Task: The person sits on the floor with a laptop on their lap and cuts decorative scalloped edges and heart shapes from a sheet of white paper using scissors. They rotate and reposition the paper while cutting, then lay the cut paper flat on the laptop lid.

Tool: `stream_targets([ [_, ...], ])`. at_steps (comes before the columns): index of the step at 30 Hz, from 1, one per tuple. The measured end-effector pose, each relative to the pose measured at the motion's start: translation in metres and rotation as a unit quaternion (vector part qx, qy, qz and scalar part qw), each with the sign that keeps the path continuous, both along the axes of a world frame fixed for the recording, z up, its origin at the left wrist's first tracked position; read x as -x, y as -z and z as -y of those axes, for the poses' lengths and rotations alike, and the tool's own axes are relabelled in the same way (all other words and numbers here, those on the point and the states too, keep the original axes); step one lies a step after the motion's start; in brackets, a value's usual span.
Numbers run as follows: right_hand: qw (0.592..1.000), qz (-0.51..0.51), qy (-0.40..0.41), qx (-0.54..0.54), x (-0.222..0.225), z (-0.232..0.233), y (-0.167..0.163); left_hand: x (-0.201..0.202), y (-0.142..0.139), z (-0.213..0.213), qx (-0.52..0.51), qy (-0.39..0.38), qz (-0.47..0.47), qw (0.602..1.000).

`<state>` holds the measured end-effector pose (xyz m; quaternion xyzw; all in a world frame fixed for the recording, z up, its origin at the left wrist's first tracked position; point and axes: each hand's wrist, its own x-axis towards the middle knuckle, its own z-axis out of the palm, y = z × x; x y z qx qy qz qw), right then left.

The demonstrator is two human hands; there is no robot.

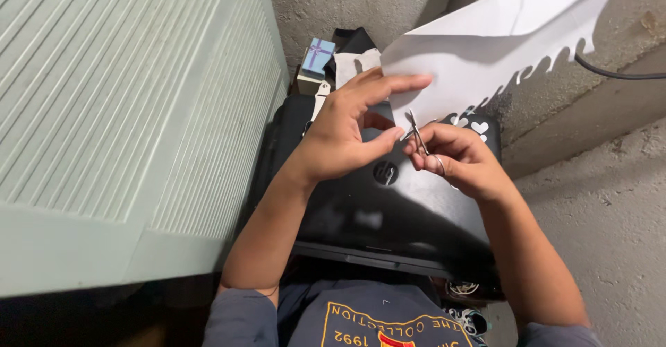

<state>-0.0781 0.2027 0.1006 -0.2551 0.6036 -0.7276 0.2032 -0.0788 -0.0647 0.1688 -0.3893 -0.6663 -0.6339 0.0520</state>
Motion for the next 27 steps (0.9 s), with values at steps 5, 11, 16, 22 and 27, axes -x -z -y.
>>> stream_targets([
  [5,0.998,-0.001,-0.018,-0.058,-0.001,-0.007,-0.008,-0.001,0.000,0.014,0.020,0.048,-0.009,0.999],
  [11,0.983,0.081,-0.091,-0.138,-0.004,-0.025,-0.036,-0.003,-0.011,0.023,0.114,0.108,-0.027,0.987],
  [16,0.977,0.053,-0.089,-0.189,-0.018,-0.027,-0.043,-0.009,-0.019,0.028,0.157,0.161,-0.050,0.973],
  [22,0.965,-0.047,-0.089,-0.243,-0.030,-0.025,-0.047,-0.017,-0.034,0.028,0.188,0.235,-0.058,0.952],
  [27,0.948,-0.104,-0.143,-0.264,-0.028,-0.029,-0.060,-0.026,-0.047,0.025,0.254,0.226,-0.097,0.935],
])
